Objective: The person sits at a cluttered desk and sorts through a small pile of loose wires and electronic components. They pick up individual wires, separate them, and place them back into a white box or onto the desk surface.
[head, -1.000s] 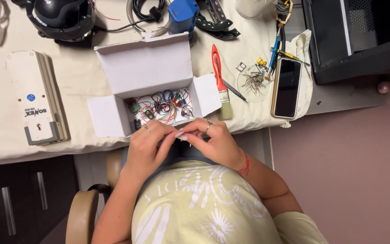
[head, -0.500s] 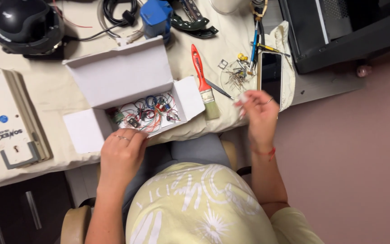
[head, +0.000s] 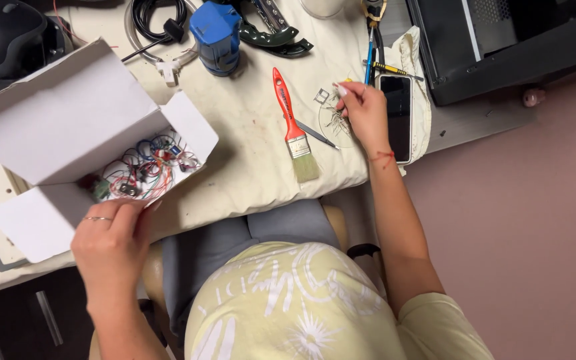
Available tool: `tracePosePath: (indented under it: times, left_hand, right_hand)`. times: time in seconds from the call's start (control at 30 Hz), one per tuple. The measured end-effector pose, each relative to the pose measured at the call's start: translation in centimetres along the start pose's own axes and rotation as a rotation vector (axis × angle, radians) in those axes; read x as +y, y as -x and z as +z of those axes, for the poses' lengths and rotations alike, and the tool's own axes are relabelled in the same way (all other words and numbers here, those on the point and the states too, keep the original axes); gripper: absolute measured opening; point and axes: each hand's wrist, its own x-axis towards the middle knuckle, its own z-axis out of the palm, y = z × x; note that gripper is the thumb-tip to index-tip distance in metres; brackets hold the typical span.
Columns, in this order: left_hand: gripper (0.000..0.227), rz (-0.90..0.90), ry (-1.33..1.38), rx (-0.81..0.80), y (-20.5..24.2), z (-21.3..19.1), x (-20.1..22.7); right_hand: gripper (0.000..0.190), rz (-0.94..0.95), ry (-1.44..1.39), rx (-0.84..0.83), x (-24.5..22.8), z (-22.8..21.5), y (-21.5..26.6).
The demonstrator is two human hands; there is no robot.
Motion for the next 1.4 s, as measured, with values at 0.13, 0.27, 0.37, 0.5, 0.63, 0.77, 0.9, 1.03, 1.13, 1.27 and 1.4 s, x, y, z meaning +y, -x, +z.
tracePosePath:
  times: [0.13, 0.27, 0.37, 0.5, 0.63, 0.77, 0.9, 1.03, 1.13, 1.27, 1.4]
  left_hand:
    - [0.016, 0.02, 0.011, -0.017, 0.4, 0.2, -1.7]
    - [0.017, 0.001, -0.033, 0.021, 0.0, 0.6, -1.5]
    - [0.013, -0.039, -0.082, 0.041, -0.3, 1.2, -0.3]
    - [0.015, -0.217, -0.032, 0.107, 0.4, 3.2, 1.8]
    - [0.018, -0.315, 0.047, 0.15, -1.5, 3.4, 5.1]
    - [0.028, -0.316, 0.162, 0.193, -3.3, 2.8, 6.2]
    - [0.029, -0.306, 0.225, 0.208, -3.8, 2.1, 6.8]
    - [0.024, -0.211, 0.209, 0.265, -3.7, 2.0, 6.9]
    - [0.024, -0.068, 0.262, 0.342, -3.4, 2.5, 7.5]
    - [0.025, 0.078, 0.509, 0.164, -5.3, 5.5, 10.2]
    - [0.041, 0.325, 0.613, -0.156, -9.3, 12.7, 13.0]
  right_hand:
    - [0.029, 0.018, -0.011, 0.009, 1.2, 1.2, -2.0]
    - [0.029, -0.203, 0.134, 0.089, 1.3, 2.3, -0.6]
    - [0.024, -0.359, 0.28, 0.095, -0.1, 3.3, 2.0]
    - [0.029, -0.488, 0.427, -0.013, -2.2, 5.0, 5.8]
    - [0.039, -0.535, 0.538, 0.009, -2.7, 6.5, 7.5]
    - [0.046, -0.476, 0.727, 0.06, -2.0, 7.4, 7.4]
    - [0.037, -0.268, 0.617, -0.123, -2.2, 7.8, 6.8]
    - [0.027, -0.148, 0.566, -0.21, -2.3, 7.0, 7.4]
    - [0.024, -0.034, 0.28, -0.184, -0.3, 5.5, 8.7]
    - [0.023, 0.104, -0.517, -0.152, 1.6, 1.7, 9.7]
    - [0.019, 0.124, -0.794, -0.05, 1.9, -1.7, 10.9]
